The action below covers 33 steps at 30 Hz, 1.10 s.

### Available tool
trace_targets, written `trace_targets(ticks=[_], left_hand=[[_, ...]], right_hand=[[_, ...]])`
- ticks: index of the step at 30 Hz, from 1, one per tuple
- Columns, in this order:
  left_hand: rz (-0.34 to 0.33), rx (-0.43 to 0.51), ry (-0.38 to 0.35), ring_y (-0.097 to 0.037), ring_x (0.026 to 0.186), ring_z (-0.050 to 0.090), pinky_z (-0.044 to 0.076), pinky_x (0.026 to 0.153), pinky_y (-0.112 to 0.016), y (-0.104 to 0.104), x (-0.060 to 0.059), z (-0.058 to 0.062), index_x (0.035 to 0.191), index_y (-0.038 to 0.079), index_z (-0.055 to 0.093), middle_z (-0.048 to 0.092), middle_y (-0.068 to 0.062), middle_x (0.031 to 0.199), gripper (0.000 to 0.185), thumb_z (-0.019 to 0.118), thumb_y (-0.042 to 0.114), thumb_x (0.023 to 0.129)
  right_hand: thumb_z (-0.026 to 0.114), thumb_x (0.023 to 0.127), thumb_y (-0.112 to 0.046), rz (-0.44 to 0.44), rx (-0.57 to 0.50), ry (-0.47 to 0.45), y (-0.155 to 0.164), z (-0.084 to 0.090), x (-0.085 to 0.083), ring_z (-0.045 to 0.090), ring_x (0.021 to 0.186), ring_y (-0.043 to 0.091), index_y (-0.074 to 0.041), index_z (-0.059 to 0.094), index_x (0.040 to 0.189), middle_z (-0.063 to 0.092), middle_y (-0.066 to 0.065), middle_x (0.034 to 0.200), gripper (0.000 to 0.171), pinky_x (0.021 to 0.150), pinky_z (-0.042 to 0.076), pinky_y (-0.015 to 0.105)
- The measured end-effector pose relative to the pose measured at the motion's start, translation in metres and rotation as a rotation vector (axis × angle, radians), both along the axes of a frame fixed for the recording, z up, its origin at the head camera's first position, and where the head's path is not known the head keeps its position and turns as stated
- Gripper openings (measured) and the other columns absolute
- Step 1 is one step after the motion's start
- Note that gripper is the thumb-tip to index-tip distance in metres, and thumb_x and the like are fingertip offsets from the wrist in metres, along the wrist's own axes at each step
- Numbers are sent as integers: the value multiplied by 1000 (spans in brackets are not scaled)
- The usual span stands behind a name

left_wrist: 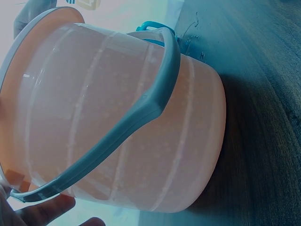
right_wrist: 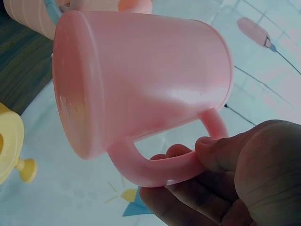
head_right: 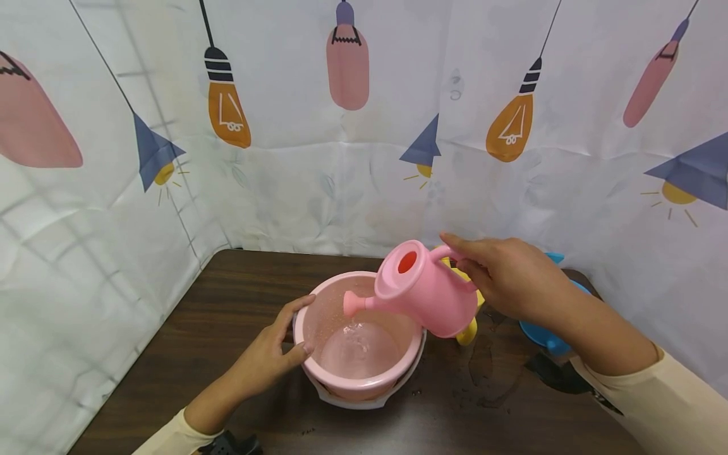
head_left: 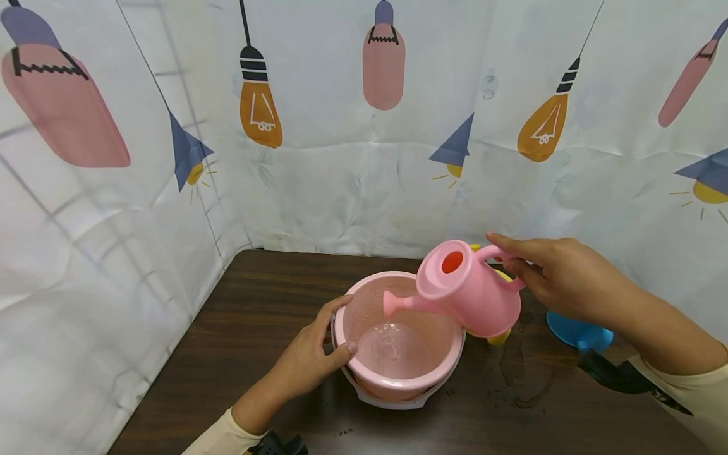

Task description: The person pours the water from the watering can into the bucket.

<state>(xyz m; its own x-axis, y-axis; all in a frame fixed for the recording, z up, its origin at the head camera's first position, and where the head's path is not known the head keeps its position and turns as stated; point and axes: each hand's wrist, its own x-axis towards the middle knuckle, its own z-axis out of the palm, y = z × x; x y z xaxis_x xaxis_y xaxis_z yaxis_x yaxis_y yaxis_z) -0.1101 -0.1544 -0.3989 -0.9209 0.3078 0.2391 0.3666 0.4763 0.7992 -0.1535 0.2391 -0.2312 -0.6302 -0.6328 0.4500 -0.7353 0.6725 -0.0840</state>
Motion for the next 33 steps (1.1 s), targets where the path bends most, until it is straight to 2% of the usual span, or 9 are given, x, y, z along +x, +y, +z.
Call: trace_targets(ticks=[9,26,33], left_hand=[[4,6,-13,-21,112,67,53,90,-40,1,1,0,156,35,33,57,-11,140,72,67,40,92],[-8,28,-25,-22,113,67,54,89,-39,1,0,-1,156,34,33,57,-12,140,72,67,39,92],[-5,21,-14,-21,112,67,54,90,-39,1,-1,0,156,34,34,58,-11,139,72,67,39,92]], right_hand=[[83,80,-1,18,-13,32,0,-2,-2,56,66,1,-7,64,139,72,-7,96,63,56,46,25],[82,82,-3,-20,-47,47,-3,-5,-3,60,63,4,-9,66,137,74,-4,94,58,54,44,28],[83,81,-4,-11,-55,81,-5,-5,-4,53,62,1,-9,68,135,72,-7,90,56,54,43,28]])
